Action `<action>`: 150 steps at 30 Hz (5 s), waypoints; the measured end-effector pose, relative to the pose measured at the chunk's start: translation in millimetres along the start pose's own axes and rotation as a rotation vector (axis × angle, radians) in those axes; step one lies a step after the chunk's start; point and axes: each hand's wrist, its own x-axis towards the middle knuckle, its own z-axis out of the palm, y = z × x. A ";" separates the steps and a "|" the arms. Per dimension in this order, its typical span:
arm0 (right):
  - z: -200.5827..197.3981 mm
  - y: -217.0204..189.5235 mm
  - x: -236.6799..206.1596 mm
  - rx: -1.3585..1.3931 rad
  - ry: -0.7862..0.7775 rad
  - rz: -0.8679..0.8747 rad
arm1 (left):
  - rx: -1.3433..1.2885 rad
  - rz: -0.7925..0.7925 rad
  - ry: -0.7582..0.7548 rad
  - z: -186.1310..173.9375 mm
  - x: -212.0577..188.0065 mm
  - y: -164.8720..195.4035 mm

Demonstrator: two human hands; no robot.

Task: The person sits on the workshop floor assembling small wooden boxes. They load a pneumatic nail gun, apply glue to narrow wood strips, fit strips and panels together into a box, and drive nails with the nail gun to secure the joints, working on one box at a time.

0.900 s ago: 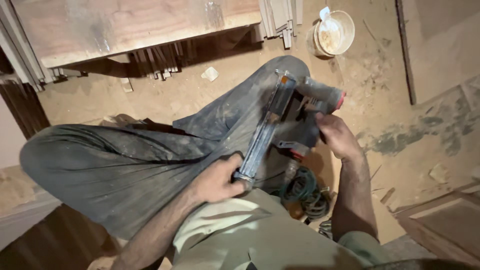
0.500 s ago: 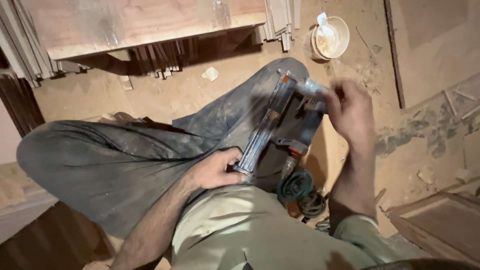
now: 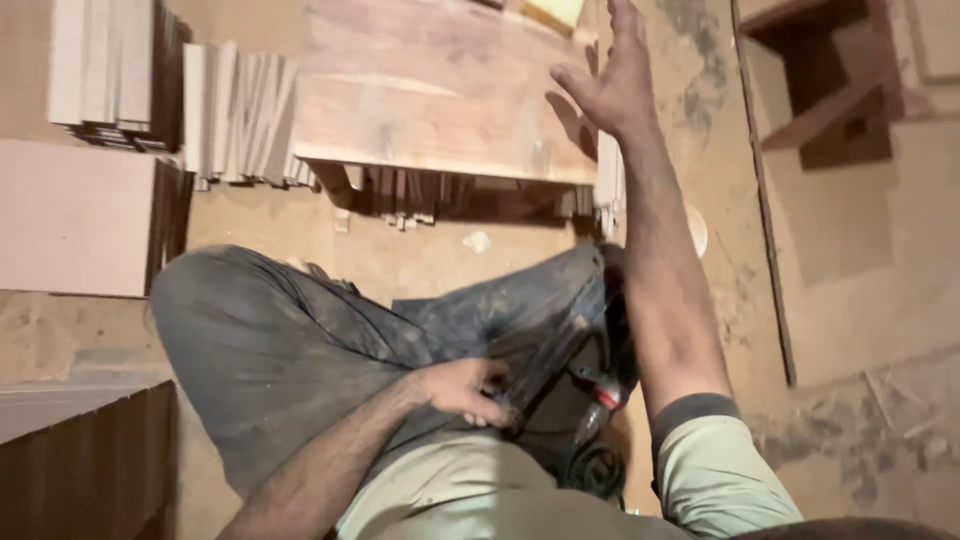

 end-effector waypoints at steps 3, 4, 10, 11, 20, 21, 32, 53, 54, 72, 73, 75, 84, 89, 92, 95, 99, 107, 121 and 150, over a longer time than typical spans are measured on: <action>20.5 16.6 46.2 0.009 -0.040 0.005 | 0.042 -0.019 -0.001 1.7 5.5 12.4; 25.8 20.5 53.9 0.032 -0.007 0.035 | 0.071 -0.032 -0.002 -0.1 11.1 14.8; 39.7 14.8 67.5 0.086 0.079 0.293 | 0.199 -0.066 -0.086 -28.4 18.7 30.6; 39.9 15.3 64.0 -0.024 0.077 0.248 | 0.162 -0.076 -0.093 -29.8 20.9 30.4; 43.7 21.4 59.5 -0.132 0.091 0.126 | 0.171 0.042 -0.027 -27.4 5.9 28.3; 43.8 22.6 59.6 -0.135 0.088 0.153 | 0.172 0.045 -0.029 -26.2 6.0 28.8; 43.8 -7.0 47.9 0.167 0.237 0.001 | 0.079 0.050 -0.066 -23.7 11.4 16.6; 55.1 1.5 64.8 -0.173 0.120 0.417 | 0.078 -0.072 -0.084 -30.0 8.4 32.0; 54.5 1.3 65.1 -0.164 0.109 0.417 | 0.078 -0.065 -0.079 -30.1 8.3 31.3; 56.9 5.1 64.6 -0.142 0.154 0.311 | 0.071 -0.116 -0.114 -32.9 13.0 23.2; 56.6 4.6 64.7 -0.126 0.149 0.317 | 0.062 -0.140 -0.127 -33.2 13.2 23.1; 56.1 3.3 64.4 -0.092 0.142 0.331 | 0.063 -0.136 -0.114 -33.1 13.2 22.7; 56.5 3.1 63.3 -0.105 0.129 0.367 | 0.005 -0.100 -0.106 -29.6 11.0 22.4; 56.4 5.7 62.2 -0.096 0.221 0.195 | 0.010 -0.102 -0.098 -28.1 11.5 22.8; 56.7 4.2 61.3 -0.080 0.229 0.235 | 0.045 -0.089 -0.068 -26.8 11.0 22.6; 57.5 2.7 60.8 -0.076 0.243 0.247 | 0.041 -0.085 -0.070 -26.7 9.9 23.0; 58.7 3.2 60.5 -0.097 0.281 0.190 | -0.006 -0.071 -0.094 -27.8 8.1 25.0; 59.7 8.0 59.7 -0.085 0.283 0.188 | 0.078 -0.132 -0.097 -29.4 6.6 29.5; 61.0 9.5 57.8 0.015 0.297 0.173 | 0.050 -0.099 -0.071 -27.8 8.2 24.7; 58.8 -109.5 54.9 0.226 -0.028 -0.035 | 0.049 0.055 -0.060 -26.8 15.9 8.0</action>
